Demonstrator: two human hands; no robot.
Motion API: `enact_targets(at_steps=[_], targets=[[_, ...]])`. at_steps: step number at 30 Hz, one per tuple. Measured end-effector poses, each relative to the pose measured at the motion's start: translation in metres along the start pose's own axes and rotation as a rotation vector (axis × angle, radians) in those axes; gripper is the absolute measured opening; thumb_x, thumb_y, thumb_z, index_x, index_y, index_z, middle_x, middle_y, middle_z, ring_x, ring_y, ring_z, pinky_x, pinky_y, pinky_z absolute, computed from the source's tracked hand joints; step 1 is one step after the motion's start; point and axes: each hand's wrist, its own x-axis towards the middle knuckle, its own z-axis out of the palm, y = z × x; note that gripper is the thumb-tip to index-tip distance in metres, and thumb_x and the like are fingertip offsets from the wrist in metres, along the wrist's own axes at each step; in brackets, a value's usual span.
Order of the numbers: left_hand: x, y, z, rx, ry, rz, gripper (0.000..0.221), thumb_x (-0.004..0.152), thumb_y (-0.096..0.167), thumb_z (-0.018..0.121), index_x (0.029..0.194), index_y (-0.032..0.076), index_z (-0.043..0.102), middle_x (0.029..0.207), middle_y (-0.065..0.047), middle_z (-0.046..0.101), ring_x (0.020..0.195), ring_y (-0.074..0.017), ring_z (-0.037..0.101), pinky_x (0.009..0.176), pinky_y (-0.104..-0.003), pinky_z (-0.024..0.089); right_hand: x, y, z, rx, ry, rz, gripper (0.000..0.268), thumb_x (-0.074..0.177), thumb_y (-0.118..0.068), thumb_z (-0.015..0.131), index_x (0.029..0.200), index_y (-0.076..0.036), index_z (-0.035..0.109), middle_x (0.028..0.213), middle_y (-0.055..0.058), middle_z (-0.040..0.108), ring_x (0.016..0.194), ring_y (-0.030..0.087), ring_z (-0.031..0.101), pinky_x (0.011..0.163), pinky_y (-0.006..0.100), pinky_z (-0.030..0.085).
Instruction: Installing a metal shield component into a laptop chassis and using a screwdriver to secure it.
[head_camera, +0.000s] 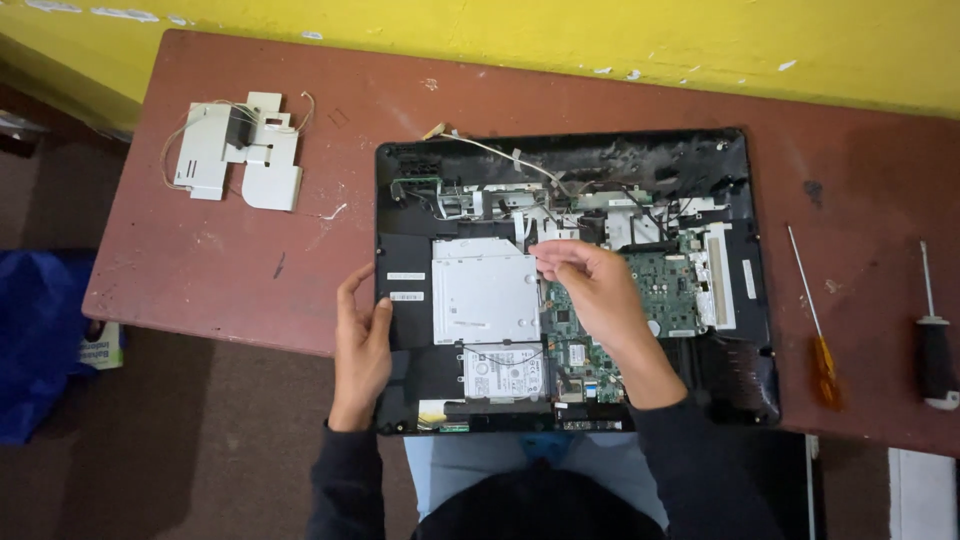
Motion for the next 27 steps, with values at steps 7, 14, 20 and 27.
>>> enact_targets(at_steps=[7, 14, 20, 27], targets=[[0.006, -0.006, -0.005, -0.005, -0.044, -0.001, 0.050, 0.107, 0.000, 0.042, 0.156, 0.007, 0.036, 0.094, -0.030, 0.072, 0.080, -0.0325, 0.073, 0.062, -0.046, 0.064, 0.002, 0.004, -0.002, -0.028, 0.000, -0.003, 0.035, 0.094, 0.008, 0.049, 0.121, 0.008, 0.071, 0.119, 0.033, 0.071, 0.114, 0.040, 0.071, 0.097, 0.045, 0.059], [0.005, -0.008, -0.004, -0.047, -0.062, 0.020, 0.049, 0.107, 0.000, 0.041, 0.155, 0.006, 0.036, 0.092, -0.031, 0.073, 0.078, -0.0334, 0.075, 0.061, -0.045, 0.064, 0.003, 0.013, -0.005, -0.098, 0.010, -0.036, 0.035, 0.095, 0.009, 0.049, 0.120, 0.006, 0.072, 0.116, 0.030, 0.073, 0.112, 0.039, 0.072, 0.097, 0.045, 0.059], [0.003, 0.010, 0.002, -0.059, -0.075, 0.030, 0.050, 0.107, 0.000, 0.040, 0.156, 0.006, 0.035, 0.093, -0.033, 0.074, 0.079, -0.0328, 0.075, 0.062, -0.046, 0.064, 0.000, 0.009, -0.002, -0.149, 0.015, -0.095, 0.035, 0.094, 0.009, 0.049, 0.119, 0.007, 0.073, 0.114, 0.031, 0.073, 0.112, 0.041, 0.072, 0.096, 0.047, 0.059], [0.007, -0.008, -0.006, -0.049, -0.096, 0.045, 0.049, 0.107, 0.001, 0.039, 0.156, 0.005, 0.033, 0.097, -0.035, 0.074, 0.084, -0.0375, 0.077, 0.064, -0.047, 0.064, -0.001, 0.011, -0.002, -0.161, 0.017, -0.127, 0.034, 0.095, 0.009, 0.049, 0.119, 0.007, 0.073, 0.113, 0.032, 0.073, 0.111, 0.042, 0.071, 0.094, 0.046, 0.059]])
